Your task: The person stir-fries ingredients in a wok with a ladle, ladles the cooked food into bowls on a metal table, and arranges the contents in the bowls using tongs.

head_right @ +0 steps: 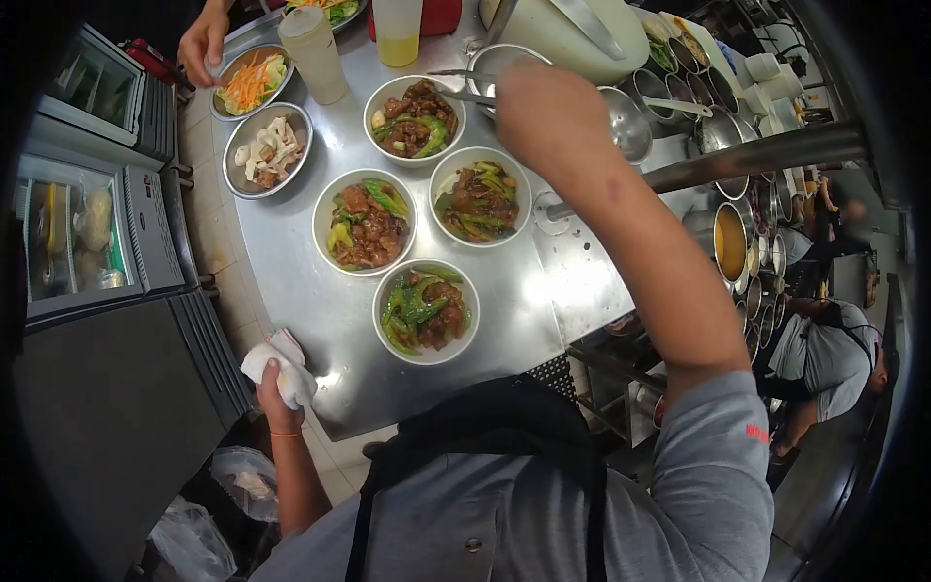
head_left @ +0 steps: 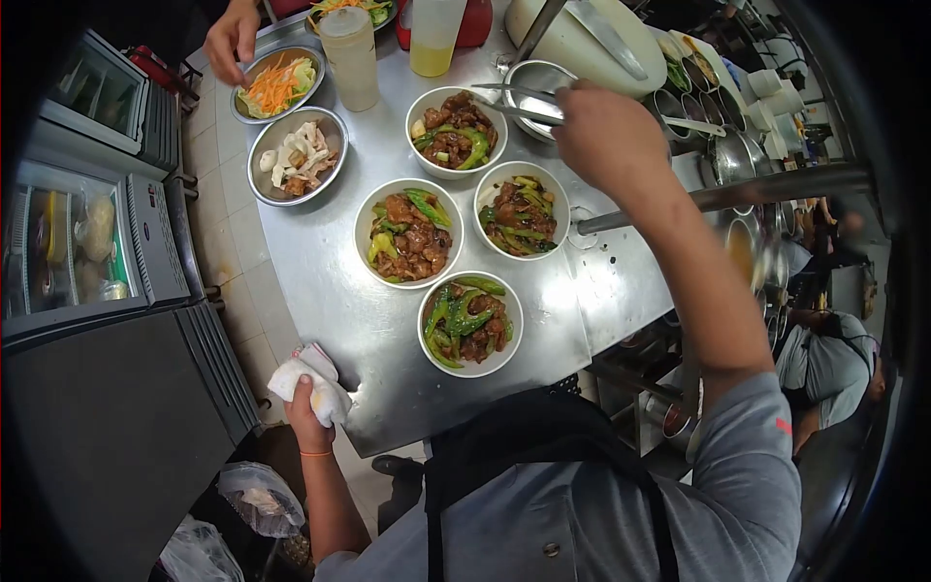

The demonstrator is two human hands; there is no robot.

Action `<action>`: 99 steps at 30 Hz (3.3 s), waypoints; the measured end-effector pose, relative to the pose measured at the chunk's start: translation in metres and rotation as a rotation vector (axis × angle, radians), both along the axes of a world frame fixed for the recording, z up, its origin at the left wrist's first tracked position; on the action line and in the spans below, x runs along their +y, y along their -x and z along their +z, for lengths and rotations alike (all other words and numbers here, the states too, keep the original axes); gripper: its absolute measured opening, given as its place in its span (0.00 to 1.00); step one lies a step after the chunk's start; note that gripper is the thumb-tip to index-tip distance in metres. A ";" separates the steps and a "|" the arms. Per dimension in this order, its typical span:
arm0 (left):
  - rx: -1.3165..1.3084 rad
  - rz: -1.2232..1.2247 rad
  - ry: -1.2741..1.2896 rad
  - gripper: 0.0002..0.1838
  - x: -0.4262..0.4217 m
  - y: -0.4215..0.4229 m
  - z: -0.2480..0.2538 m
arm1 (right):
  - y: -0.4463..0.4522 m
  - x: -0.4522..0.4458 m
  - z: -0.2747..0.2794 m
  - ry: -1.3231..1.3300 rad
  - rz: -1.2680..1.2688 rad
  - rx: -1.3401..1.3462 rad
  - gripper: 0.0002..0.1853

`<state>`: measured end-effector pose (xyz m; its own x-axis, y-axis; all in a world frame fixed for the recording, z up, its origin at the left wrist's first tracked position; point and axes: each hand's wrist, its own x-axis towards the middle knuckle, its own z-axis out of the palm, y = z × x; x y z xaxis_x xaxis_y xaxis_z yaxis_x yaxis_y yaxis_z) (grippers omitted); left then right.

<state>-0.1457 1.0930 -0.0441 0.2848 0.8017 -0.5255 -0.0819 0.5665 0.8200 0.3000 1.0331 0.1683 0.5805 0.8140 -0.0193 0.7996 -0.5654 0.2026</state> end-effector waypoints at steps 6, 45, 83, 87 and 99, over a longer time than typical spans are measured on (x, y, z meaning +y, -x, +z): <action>-0.017 0.038 0.039 0.26 0.000 0.002 -0.004 | 0.002 0.028 -0.013 0.079 0.221 -0.088 0.09; -0.060 0.018 0.030 0.27 0.000 -0.005 0.005 | 0.024 0.042 0.060 0.197 0.065 -0.117 0.11; -0.071 0.048 0.023 0.25 0.000 -0.007 0.004 | 0.045 -0.083 0.043 0.118 0.121 0.124 0.12; -0.054 0.049 0.054 0.24 0.001 -0.003 0.000 | 0.051 -0.077 0.052 -0.003 0.176 0.131 0.13; -0.072 0.041 0.094 0.25 -0.002 0.000 0.000 | 0.061 -0.049 0.030 -0.061 0.230 0.074 0.04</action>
